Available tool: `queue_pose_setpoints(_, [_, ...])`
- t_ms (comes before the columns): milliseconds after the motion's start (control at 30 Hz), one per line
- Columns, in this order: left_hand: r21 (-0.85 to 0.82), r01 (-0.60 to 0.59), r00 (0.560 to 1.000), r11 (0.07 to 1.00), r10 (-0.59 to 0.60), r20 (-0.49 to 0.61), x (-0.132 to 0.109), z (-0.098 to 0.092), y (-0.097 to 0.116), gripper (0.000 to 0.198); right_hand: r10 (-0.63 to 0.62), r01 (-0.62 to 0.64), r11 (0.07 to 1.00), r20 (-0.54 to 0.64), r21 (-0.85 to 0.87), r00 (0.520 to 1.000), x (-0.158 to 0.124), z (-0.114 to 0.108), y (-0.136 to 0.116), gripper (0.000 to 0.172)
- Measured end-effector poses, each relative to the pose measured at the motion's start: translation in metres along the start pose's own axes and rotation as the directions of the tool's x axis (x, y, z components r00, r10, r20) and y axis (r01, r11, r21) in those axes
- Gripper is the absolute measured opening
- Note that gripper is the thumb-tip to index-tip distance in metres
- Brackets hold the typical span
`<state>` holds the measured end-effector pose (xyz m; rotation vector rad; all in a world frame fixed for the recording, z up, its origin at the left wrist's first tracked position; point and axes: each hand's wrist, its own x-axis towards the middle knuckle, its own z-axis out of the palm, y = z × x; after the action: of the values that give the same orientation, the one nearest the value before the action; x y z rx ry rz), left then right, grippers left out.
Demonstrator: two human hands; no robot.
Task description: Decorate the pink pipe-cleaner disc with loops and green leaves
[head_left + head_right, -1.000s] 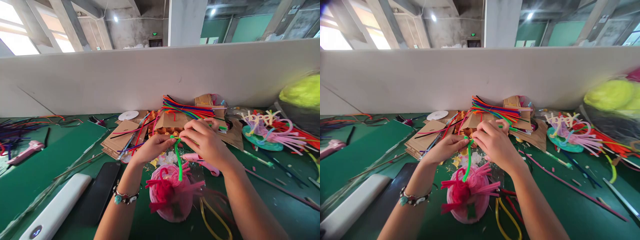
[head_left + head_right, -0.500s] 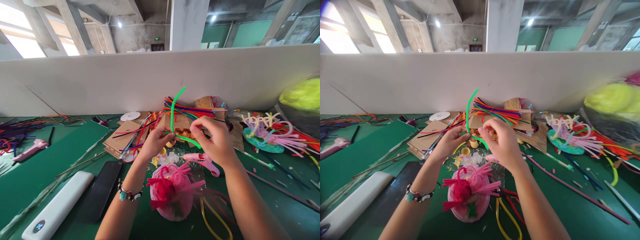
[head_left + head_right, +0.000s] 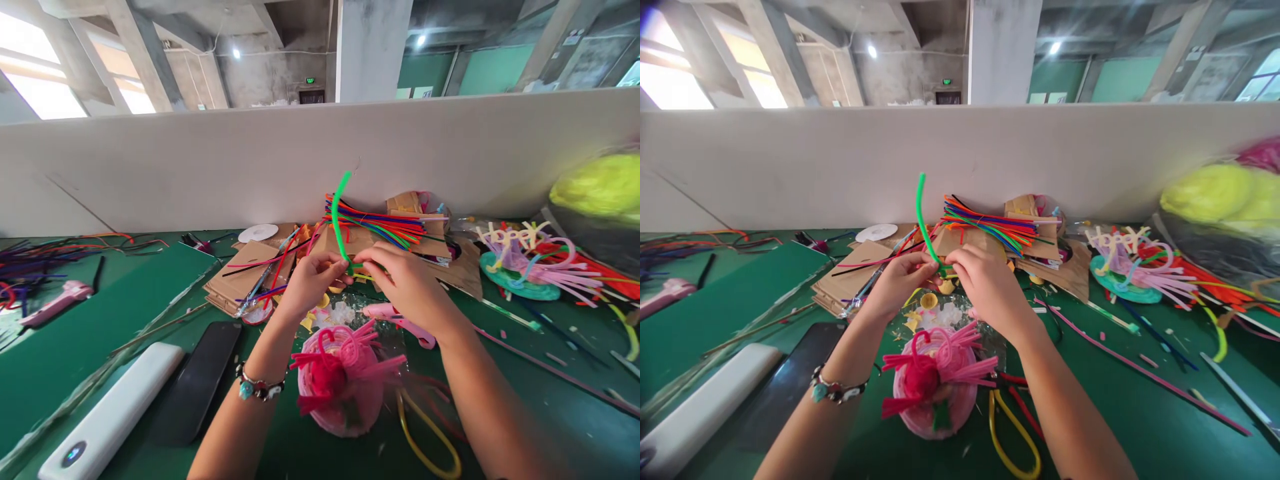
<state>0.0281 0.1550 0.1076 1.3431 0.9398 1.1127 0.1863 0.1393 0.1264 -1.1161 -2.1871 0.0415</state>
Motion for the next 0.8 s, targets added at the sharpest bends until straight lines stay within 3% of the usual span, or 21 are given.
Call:
queue_pose_setpoints(200, [-0.052,-0.032,0.998,0.998,0.028,-0.064,0.003,0.005,-0.002,0.009,0.002,-0.002,1.000,0.003,0.027,1.000,0.002,0.003,-0.004,0.013])
queue_pose_setpoints(400, [-0.234,-0.046,0.996,0.971,0.028,-0.080,0.003,0.006,-0.004,0.016,0.036,-0.030,0.992,-0.046,0.121,0.998,0.005,0.011,0.002,0.008])
queue_pose_setpoints(567, [-0.200,-0.065,0.995,0.978,0.048,-0.086,0.004,0.006,-0.009,0.017,0.081,-0.067,0.962,-0.042,0.265,0.996,0.007,0.015,0.005,0.012])
queue_pose_setpoints(633, [-0.103,-0.098,0.993,0.990,0.090,-0.080,0.004,0.006,-0.010,0.014,0.113,-0.100,0.951,-0.026,0.293,0.993,0.007,0.014,0.006,0.014])
queue_pose_setpoints(700, [0.111,-0.198,0.978,0.974,0.204,-0.042,0.003,0.004,-0.009,0.014,0.153,-0.141,0.937,-0.011,0.320,0.988,0.007,0.013,0.007,0.014])
queue_pose_setpoints(733, [0.265,-0.278,0.957,0.923,0.289,0.001,0.002,0.003,-0.008,0.016,0.171,-0.159,0.931,-0.007,0.329,0.985,0.007,0.012,0.008,0.014])
queue_pose_setpoints(800, [0.592,-0.433,0.885,0.680,0.445,0.136,-0.001,0.000,-0.006,0.019,0.190,-0.176,0.926,-0.010,0.334,0.982,0.006,0.012,0.009,0.014])
